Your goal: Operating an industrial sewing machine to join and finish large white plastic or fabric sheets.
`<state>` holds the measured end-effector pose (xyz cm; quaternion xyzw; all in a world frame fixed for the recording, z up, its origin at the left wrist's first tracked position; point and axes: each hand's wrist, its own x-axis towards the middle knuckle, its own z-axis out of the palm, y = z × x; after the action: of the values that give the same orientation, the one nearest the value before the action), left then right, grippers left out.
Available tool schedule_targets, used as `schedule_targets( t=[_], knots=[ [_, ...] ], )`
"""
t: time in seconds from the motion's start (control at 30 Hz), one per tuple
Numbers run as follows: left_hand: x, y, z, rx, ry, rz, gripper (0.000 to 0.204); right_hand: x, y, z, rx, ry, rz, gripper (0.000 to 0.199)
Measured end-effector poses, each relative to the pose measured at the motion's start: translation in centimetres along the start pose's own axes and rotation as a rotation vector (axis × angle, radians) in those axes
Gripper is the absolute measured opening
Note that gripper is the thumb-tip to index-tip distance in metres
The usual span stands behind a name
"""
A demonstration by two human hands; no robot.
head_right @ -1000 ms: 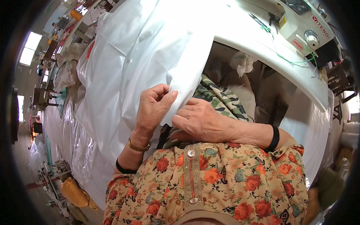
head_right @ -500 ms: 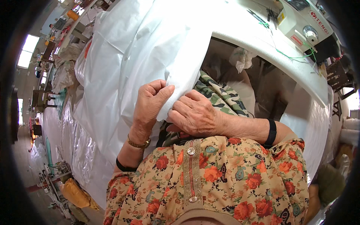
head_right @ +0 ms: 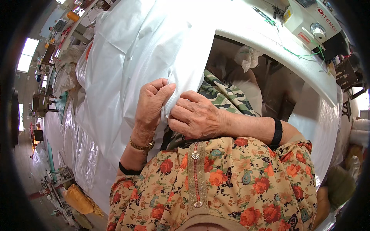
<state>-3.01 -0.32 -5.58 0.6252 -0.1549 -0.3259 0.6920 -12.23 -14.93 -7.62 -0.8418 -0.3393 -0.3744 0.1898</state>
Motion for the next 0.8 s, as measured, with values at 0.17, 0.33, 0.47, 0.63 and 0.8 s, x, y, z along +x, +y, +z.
schedule_targets(
  t=[0.17,0.33,0.47,0.63,0.8],
  knots=[
    [-0.2,0.3,0.0,0.168,0.011,0.102,0.036,0.2,0.0,0.6,0.038,0.039,-0.021,0.017],
    [-0.4,0.0,0.3,0.208,0.067,0.132,0.031,0.2,0.2,0.1,0.075,-0.048,-0.012,0.015],
    [-0.7,0.7,-0.6,0.304,0.237,0.203,0.016,-1.7,1.7,-0.8,0.156,-0.035,0.158,0.036],
    [0.8,7.3,-3.0,0.709,0.374,0.557,0.006,-2.6,6.8,2.5,0.370,0.397,1.197,0.069],
    [2.2,16.4,-0.8,1.141,0.072,1.018,0.008,8.5,15.9,8.6,0.717,0.025,0.845,0.040]
  ],
)
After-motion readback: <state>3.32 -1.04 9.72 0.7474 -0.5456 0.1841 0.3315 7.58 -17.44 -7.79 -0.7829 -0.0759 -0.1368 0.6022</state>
